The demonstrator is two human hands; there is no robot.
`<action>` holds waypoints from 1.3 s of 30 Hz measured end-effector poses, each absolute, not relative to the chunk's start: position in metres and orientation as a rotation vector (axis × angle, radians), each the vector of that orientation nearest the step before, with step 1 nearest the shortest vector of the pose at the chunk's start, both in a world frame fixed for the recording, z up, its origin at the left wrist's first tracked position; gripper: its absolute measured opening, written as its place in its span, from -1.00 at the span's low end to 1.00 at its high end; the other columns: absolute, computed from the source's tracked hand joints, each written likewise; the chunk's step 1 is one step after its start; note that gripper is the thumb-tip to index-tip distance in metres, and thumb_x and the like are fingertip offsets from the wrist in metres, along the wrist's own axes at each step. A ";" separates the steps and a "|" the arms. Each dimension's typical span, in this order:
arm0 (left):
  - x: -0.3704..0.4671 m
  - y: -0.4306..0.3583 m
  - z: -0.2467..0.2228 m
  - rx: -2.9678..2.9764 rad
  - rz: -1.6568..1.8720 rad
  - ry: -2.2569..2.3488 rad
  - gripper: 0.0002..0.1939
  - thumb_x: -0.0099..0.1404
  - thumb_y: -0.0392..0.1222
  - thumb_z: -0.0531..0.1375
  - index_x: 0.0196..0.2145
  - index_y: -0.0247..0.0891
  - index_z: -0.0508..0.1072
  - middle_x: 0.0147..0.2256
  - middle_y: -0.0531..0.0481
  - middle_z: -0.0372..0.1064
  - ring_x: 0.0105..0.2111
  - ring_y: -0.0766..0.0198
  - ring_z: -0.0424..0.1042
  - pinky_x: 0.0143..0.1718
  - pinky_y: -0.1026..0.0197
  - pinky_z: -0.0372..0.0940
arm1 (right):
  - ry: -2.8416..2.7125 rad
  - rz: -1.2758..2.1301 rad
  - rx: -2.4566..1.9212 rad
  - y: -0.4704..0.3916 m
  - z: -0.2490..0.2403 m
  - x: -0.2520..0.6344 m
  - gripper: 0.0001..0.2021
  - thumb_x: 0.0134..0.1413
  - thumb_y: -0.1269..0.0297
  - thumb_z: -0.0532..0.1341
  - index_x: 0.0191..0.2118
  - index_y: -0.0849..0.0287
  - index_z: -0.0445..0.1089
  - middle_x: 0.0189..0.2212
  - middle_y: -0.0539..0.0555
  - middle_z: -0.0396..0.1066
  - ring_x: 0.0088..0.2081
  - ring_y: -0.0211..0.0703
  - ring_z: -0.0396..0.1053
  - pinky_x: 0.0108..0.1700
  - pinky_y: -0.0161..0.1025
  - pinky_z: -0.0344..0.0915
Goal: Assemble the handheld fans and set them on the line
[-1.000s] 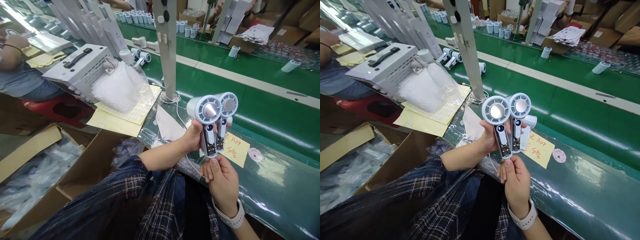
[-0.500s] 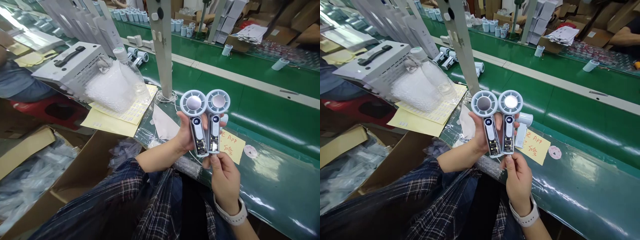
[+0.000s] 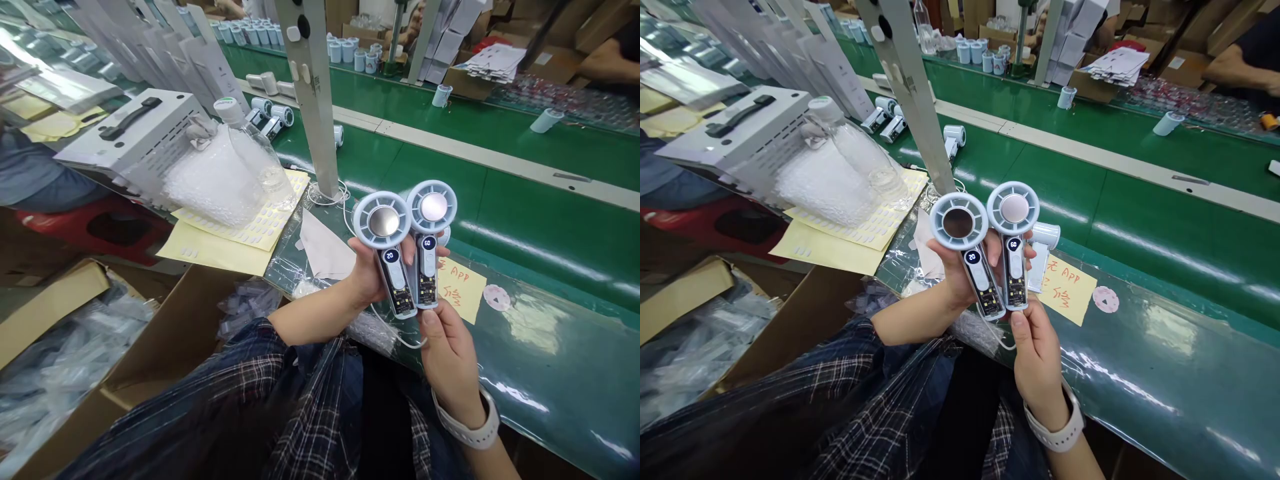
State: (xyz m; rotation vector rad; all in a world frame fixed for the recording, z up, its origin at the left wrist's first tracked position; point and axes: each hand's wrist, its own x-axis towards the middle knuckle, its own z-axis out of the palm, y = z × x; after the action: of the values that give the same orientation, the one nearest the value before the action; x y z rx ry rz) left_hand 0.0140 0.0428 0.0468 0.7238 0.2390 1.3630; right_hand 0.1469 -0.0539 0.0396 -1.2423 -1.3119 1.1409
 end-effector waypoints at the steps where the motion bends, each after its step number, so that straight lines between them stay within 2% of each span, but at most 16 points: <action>1: 0.014 0.043 0.046 0.717 1.348 0.234 -0.07 -0.16 0.84 0.14 -0.56 -0.22 0.32 -0.17 -0.21 0.54 -0.10 -0.07 0.57 -0.18 0.01 0.49 | -1.335 1.114 -1.234 -0.054 0.040 0.148 -0.70 0.44 0.01 0.23 -0.26 0.11 0.47 -0.39 -0.01 0.43 -0.35 -0.21 0.33 -0.28 -0.29 0.26; 4: 0.015 0.043 0.046 0.707 1.303 0.239 -0.05 -0.24 0.86 0.15 -0.56 -0.21 0.29 -0.16 -0.22 0.54 -0.10 -0.07 0.57 -0.17 0.00 0.49 | -1.343 1.051 -1.221 -0.056 0.040 0.148 -0.70 0.45 0.05 0.21 -0.29 0.10 0.47 -0.41 -0.02 0.42 -0.36 -0.22 0.32 -0.29 -0.30 0.25; 9: 0.013 0.043 0.050 0.673 1.316 0.256 -0.07 -0.22 0.84 0.18 -0.57 -0.21 0.27 -0.19 -0.22 0.55 -0.03 -0.14 0.56 -0.19 0.00 0.51 | -1.471 0.963 -1.286 -0.054 0.047 0.152 -0.67 0.44 0.07 0.21 -0.36 0.12 0.45 -0.48 -0.03 0.40 -0.43 -0.21 0.30 -0.35 -0.28 0.24; 11: 0.013 0.042 0.048 0.685 1.272 0.251 -0.06 -0.26 0.85 0.18 -0.59 -0.21 0.26 -0.19 -0.24 0.55 -0.04 -0.15 0.57 -0.21 -0.01 0.52 | -1.449 0.811 -1.279 -0.049 0.053 0.157 -0.78 0.41 0.10 0.25 -0.24 0.09 0.51 -0.33 0.03 0.49 -0.30 -0.14 0.42 -0.25 -0.23 0.33; 12: 0.014 0.041 0.046 0.700 1.224 0.230 -0.06 -0.27 0.85 0.18 -0.59 -0.22 0.27 -0.18 -0.25 0.56 -0.05 -0.15 0.58 -0.22 0.00 0.52 | -1.406 0.767 -1.246 -0.045 0.057 0.160 -0.84 0.38 0.11 0.28 -0.09 0.05 0.52 -0.19 0.07 0.53 -0.18 -0.08 0.48 -0.16 -0.19 0.38; 14: 0.018 0.038 0.041 0.750 1.122 0.148 -0.05 -0.27 0.84 0.18 -0.60 -0.23 0.30 -0.19 -0.27 0.57 -0.08 -0.13 0.59 -0.23 0.03 0.52 | -1.337 0.830 -1.159 -0.038 0.064 0.163 -0.57 0.31 0.11 0.35 0.23 -0.06 0.39 0.06 0.14 0.49 0.02 0.03 0.48 -0.02 -0.07 0.44; 16: 0.021 0.035 0.037 0.793 1.061 0.080 -0.06 -0.25 0.83 0.19 -0.60 -0.25 0.33 -0.18 -0.29 0.57 -0.10 -0.11 0.59 -0.25 0.07 0.51 | -1.343 1.005 -1.104 -0.031 0.069 0.163 -0.34 0.26 0.09 0.38 0.41 -0.12 0.21 0.16 0.17 0.43 0.08 0.06 0.47 0.05 0.01 0.45; 19: 0.024 0.032 0.035 0.794 1.012 0.076 -0.05 -0.27 0.84 0.19 -0.61 -0.26 0.34 -0.19 -0.32 0.58 -0.16 -0.10 0.60 -0.35 0.12 0.48 | -1.347 1.137 -1.093 -0.026 0.072 0.161 -0.32 0.23 0.07 0.40 0.41 -0.11 0.24 0.05 0.14 0.45 -0.03 0.00 0.47 0.02 -0.03 0.46; 23: 0.023 0.032 0.040 0.770 0.942 0.177 0.00 -0.44 0.88 0.16 -0.63 -0.25 0.32 -0.27 -0.30 0.58 -0.25 -0.05 0.58 -0.43 0.13 0.44 | -1.278 1.212 -1.077 -0.023 0.071 0.159 -0.39 0.25 0.09 0.40 0.36 -0.10 0.30 -0.06 0.09 0.44 -0.13 -0.09 0.44 -0.09 -0.15 0.46; 25: 0.021 0.034 0.042 0.787 0.944 0.214 0.01 -0.43 0.90 0.11 -0.65 -0.24 0.30 -0.31 -0.27 0.57 -0.29 -0.02 0.58 -0.42 0.11 0.45 | -1.280 1.264 -1.054 -0.023 0.070 0.161 -0.36 0.26 0.07 0.40 0.39 -0.11 0.28 -0.03 0.09 0.44 -0.11 -0.09 0.44 -0.08 -0.15 0.46; 27: 0.020 0.035 0.042 0.804 0.965 0.216 -0.01 -0.36 0.90 0.11 -0.64 -0.23 0.28 -0.34 -0.25 0.55 -0.31 -0.02 0.58 -0.42 0.10 0.46 | -1.289 1.303 -1.026 -0.024 0.067 0.168 -0.30 0.25 -0.04 0.39 0.42 -0.12 0.22 0.05 0.12 0.45 -0.04 -0.03 0.46 -0.03 -0.09 0.48; 28: 0.019 0.036 0.042 0.801 0.976 0.217 -0.02 -0.34 0.89 0.11 -0.63 -0.22 0.28 -0.35 -0.25 0.54 -0.30 -0.03 0.59 -0.42 0.10 0.46 | -1.288 1.277 -1.056 -0.026 0.064 0.172 -0.30 0.25 -0.09 0.37 0.42 -0.11 0.22 0.10 0.14 0.45 0.01 0.01 0.46 0.00 -0.06 0.48; 30: 0.018 0.037 0.042 0.775 1.008 0.240 -0.03 -0.33 0.89 0.12 -0.61 -0.21 0.27 -0.34 -0.24 0.54 -0.26 -0.06 0.60 -0.41 0.09 0.47 | -1.303 1.130 -1.241 -0.033 0.058 0.182 -0.43 0.26 -0.17 0.33 0.27 -0.05 0.39 0.09 0.16 0.50 0.03 0.05 0.48 0.01 -0.04 0.47; 32: 0.017 0.038 0.042 0.746 1.067 0.283 -0.02 -0.33 0.90 0.10 -0.60 -0.21 0.26 -0.30 -0.25 0.56 -0.20 -0.10 0.60 -0.36 0.07 0.48 | -1.373 0.989 -1.463 -0.042 0.051 0.189 -0.57 0.27 -0.21 0.30 -0.05 0.04 0.56 -0.12 0.14 0.58 -0.11 0.04 0.52 -0.09 -0.08 0.45; 34: 0.016 0.039 0.043 0.729 1.131 0.319 -0.01 -0.32 0.91 0.08 -0.59 -0.21 0.24 -0.25 -0.26 0.56 -0.15 -0.11 0.60 -0.31 0.04 0.50 | -1.479 1.023 -1.525 -0.051 0.048 0.190 -0.53 0.30 -0.24 0.24 -0.28 0.10 0.58 -0.32 0.11 0.58 -0.27 0.00 0.51 -0.22 -0.14 0.42; 39: 0.018 0.039 0.045 0.730 1.171 0.267 -0.05 -0.22 0.86 0.13 -0.59 -0.21 0.23 -0.22 -0.25 0.54 -0.06 -0.14 0.58 -0.21 0.00 0.52 | -1.508 1.208 -1.275 -0.058 0.053 0.171 -0.57 0.35 -0.15 0.23 -0.30 0.11 0.59 -0.35 0.09 0.58 -0.30 -0.03 0.52 -0.24 -0.20 0.43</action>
State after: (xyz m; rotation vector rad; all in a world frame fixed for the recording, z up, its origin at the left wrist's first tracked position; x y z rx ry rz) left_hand 0.0179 0.0387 0.0449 0.7302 0.2672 1.1708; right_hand 0.1708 -0.0583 0.0531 -1.2754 -1.5083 1.2085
